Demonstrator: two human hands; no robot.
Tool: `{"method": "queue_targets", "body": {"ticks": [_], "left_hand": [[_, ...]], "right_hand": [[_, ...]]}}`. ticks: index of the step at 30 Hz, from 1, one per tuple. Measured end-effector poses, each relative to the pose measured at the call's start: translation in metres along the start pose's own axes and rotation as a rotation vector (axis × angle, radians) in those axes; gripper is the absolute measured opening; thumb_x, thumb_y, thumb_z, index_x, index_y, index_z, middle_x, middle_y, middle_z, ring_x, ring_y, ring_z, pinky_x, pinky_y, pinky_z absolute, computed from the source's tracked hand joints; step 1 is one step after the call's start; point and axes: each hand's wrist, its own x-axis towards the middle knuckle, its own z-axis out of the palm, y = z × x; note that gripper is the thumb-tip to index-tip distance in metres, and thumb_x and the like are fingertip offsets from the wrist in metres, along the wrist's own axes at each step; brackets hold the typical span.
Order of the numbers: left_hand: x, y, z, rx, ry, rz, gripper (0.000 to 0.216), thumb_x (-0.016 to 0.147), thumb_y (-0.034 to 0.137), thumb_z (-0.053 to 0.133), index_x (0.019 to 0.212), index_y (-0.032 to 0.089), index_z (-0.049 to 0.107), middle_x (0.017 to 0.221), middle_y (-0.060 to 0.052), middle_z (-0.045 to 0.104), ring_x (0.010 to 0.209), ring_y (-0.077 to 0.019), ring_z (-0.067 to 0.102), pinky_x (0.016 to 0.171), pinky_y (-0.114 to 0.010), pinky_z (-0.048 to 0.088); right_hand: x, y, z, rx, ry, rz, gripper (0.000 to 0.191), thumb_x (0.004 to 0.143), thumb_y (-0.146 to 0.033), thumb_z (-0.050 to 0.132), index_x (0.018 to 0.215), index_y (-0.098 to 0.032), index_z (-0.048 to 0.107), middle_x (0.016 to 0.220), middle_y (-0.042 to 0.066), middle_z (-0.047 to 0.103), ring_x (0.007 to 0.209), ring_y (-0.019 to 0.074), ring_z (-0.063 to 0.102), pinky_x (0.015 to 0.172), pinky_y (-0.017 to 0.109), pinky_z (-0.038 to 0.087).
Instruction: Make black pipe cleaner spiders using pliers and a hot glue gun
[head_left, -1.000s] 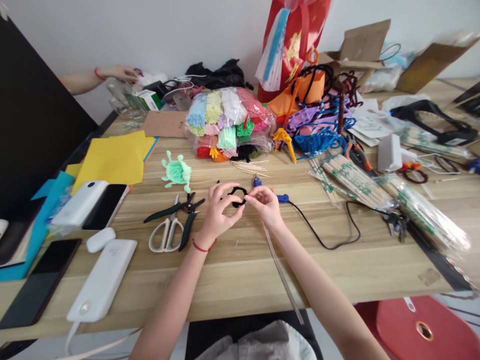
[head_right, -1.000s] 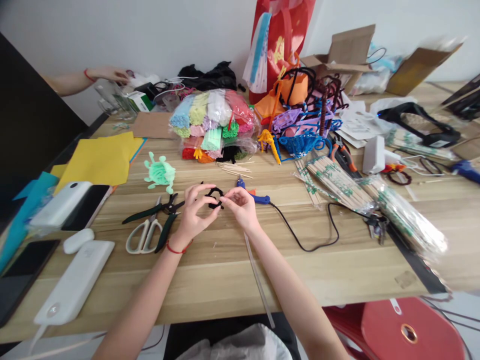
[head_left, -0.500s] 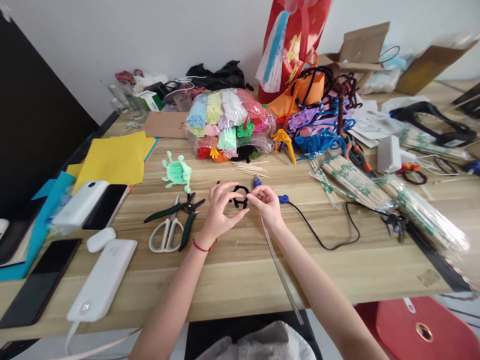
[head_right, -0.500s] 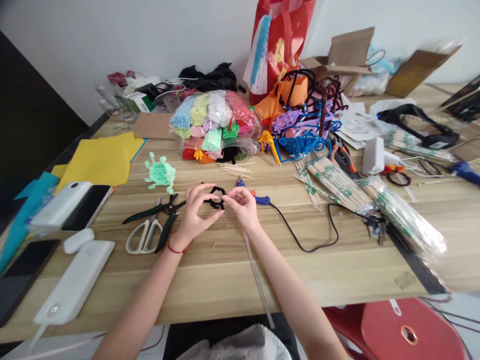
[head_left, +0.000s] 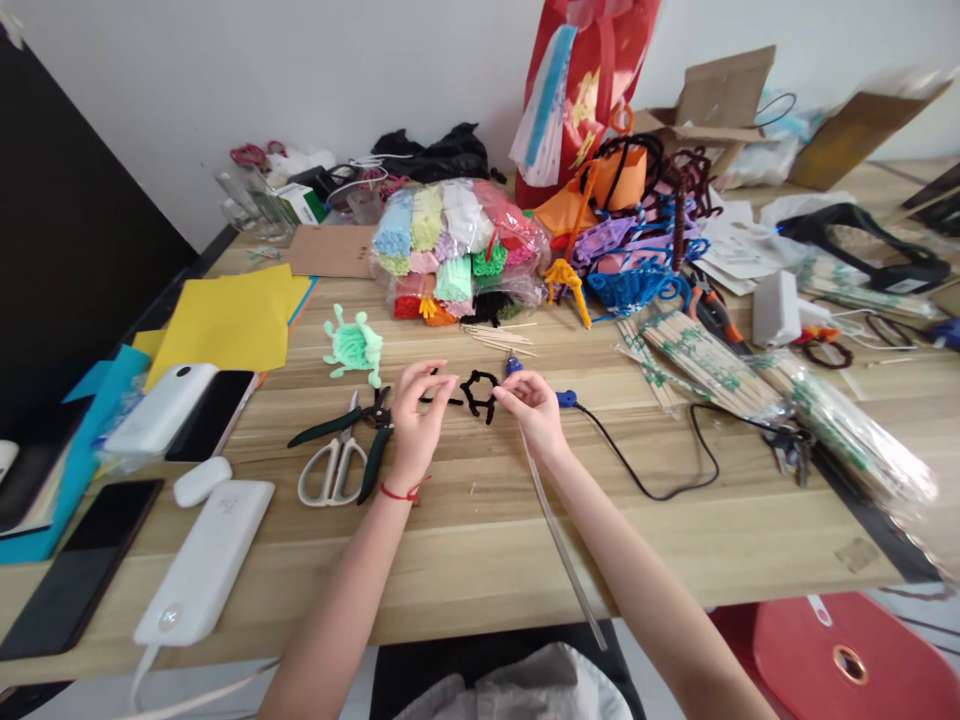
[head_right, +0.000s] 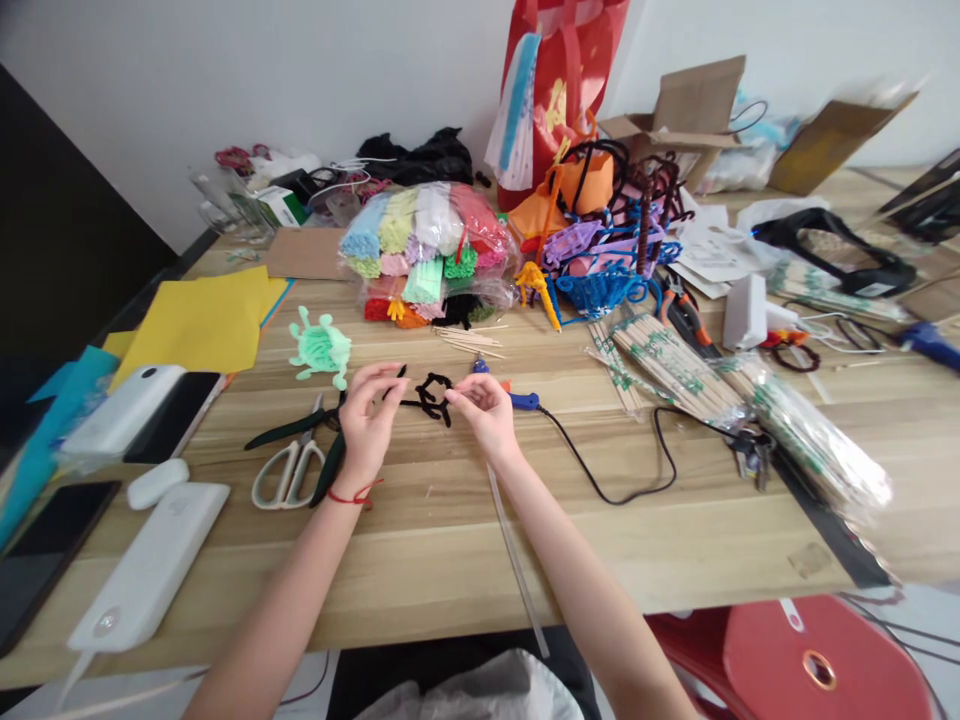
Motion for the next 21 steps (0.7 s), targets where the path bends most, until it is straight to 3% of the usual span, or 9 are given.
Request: {"method": "queue_targets", "body": {"ticks": [3, 7, 21], "left_hand": [[0.003, -0.010, -0.002, -0.047, 0.109, -0.059, 0.011, 0.084, 0.031, 0.063, 0.084, 0.021, 0.067, 0.101, -0.005, 0.064, 0.102, -0.0180, 0.060, 0.096, -0.040, 0.047], [0.003, -0.019, -0.002, -0.104, 0.158, -0.109, 0.012, 0.081, 0.032, 0.067, 0.083, 0.020, 0.067, 0.101, -0.005, 0.063, 0.102, -0.0181, 0.060, 0.096, -0.040, 0.048], [0.003, -0.017, -0.002, -0.118, 0.117, -0.122, 0.016, 0.083, 0.034, 0.064, 0.089, 0.020, 0.068, 0.102, -0.007, 0.064, 0.104, -0.0191, 0.061, 0.093, -0.039, 0.051]], "right_hand": [[0.001, 0.001, 0.000, 0.021, 0.013, 0.012, 0.032, 0.058, -0.038, 0.083, 0.073, -0.023, 0.058, 0.073, -0.003, 0.063, 0.069, 0.0128, 0.060, 0.071, 0.028, 0.051], [0.002, 0.002, -0.001, 0.050, 0.023, 0.025, 0.033, 0.057, -0.037, 0.083, 0.075, -0.023, 0.059, 0.072, -0.003, 0.064, 0.069, 0.0129, 0.061, 0.070, 0.028, 0.051], [0.002, 0.004, -0.001, 0.024, 0.012, 0.034, 0.032, 0.059, -0.037, 0.082, 0.075, -0.023, 0.059, 0.072, -0.003, 0.063, 0.068, 0.0122, 0.061, 0.069, 0.027, 0.050]]}}
